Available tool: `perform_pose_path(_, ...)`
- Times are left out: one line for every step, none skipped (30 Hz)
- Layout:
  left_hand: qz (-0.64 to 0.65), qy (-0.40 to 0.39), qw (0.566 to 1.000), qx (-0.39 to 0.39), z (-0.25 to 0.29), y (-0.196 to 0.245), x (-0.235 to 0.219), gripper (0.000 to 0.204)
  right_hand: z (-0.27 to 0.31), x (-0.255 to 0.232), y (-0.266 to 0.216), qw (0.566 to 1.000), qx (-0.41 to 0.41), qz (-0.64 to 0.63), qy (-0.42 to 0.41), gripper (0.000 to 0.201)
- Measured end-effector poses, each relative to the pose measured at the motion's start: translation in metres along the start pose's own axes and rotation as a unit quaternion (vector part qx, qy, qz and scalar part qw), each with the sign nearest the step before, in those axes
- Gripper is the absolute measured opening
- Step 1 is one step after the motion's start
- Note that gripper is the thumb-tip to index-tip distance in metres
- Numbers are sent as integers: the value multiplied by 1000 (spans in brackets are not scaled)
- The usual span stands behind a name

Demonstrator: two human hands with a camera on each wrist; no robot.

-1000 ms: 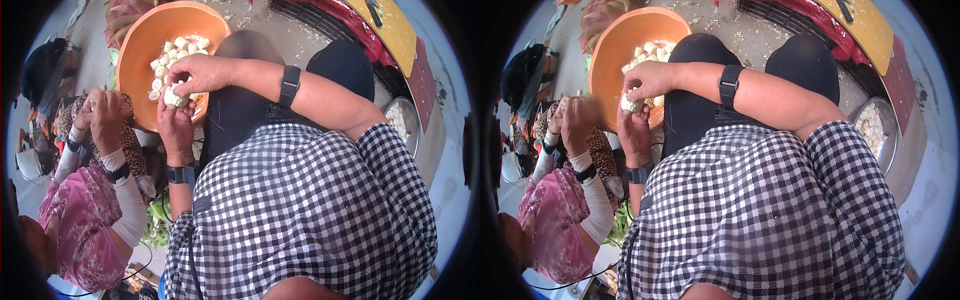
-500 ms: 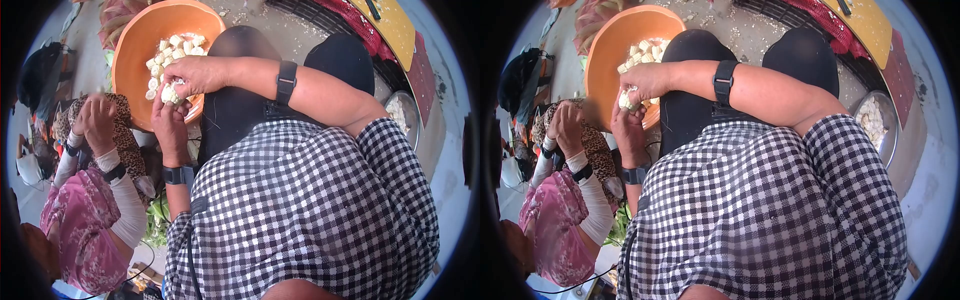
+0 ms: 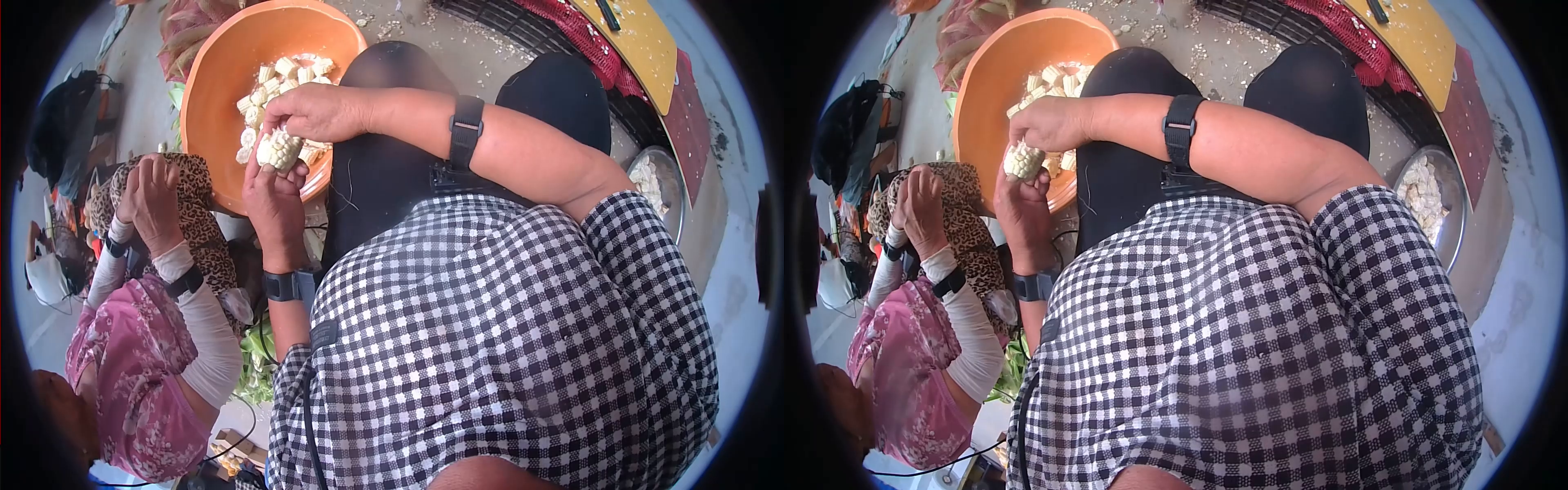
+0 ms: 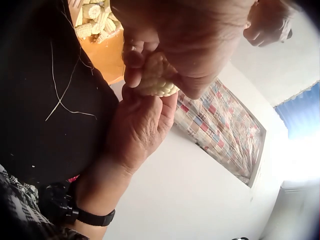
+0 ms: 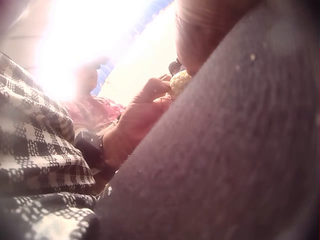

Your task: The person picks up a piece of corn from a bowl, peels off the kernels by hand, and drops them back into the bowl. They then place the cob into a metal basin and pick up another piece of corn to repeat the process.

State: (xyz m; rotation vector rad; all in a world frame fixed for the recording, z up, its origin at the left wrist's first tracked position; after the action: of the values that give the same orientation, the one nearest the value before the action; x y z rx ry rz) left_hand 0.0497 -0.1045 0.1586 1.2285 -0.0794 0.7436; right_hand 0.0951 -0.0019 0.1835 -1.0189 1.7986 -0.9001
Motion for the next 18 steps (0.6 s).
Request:
perform_pose_path(15,2,1000,-5,0,0,-1,46,0,-1,0,1000,5,-18,6,27)
perform_pose_path(30,6,1000,-10,0,0,-2,46,0,-2,2,1000,16,-23,10,27)
perform_pose_path(39,0,999,-8,0,-1,-2,46,1,-3,1,999,27,-29,14,27)
perform_pose_path(48,-7,999,-7,0,-2,-2,46,1,-4,1,999,37,-33,17,27)
perform_pose_path(57,-13,998,-5,0,-2,-2,46,1,-7,-1,999,37,-22,29,26)
perform_pose_path(67,3,998,-5,0,-1,-3,47,1,-10,-2,998,36,-10,41,26)
perform_pose_path(77,19,997,-4,0,0,-3,48,1,-13,-3,998,36,1,52,25)
perform_pose_path(87,35,996,-3,1,1,-5,49,1,-13,-4,998,26,12,56,24)
perform_pose_path(89,32,996,2,1,2,-6,49,1,-13,-5,998,16,22,60,23)
perform_pose_path(90,29,995,6,2,3,-8,48,1,-13,-7,997,6,33,63,22)
perform_pose_path(92,26,995,11,2,4,-9,48,1,-12,-4,998,15,26,61,21)
perform_pose_path(85,26,996,16,3,5,-9,48,1,-10,-5,998,24,19,59,20)
perform_pose_path(79,25,996,21,3,6,-9,47,1,-8,-5,998,33,12,58,20)
perform_pose_path(72,25,997,27,4,8,-8,47,2,-8,-6,998,38,20,54,19)
perform_pose_path(70,22,997,29,4,8,-7,46,2,-9,-9,997,41,27,51,18)
perform_pose_path(66,18,997,33,5,9,-6,46,0,-9,-11,997,42,35,47,17)
perform_pose_path(61,15,997,39,4,11,-7,46,-1,-9,-12,997,40,36,50,15)
perform_pose_path(24,1,999,34,4,12,-5,48,-1,-8,-12,997,37,37,53,14)
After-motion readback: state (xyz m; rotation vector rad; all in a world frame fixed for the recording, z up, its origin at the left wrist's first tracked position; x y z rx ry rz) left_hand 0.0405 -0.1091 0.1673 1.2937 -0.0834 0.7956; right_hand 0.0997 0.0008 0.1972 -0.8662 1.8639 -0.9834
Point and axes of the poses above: each hand's wrist, its own z-axis away from the middle knuckle, its own x-axis out of the palm, y = z × x, the point moved 9 cm from there along -z, towards the middle knuckle, and after that the axes turned 14 degrees about -x, right-handed, at the moved point
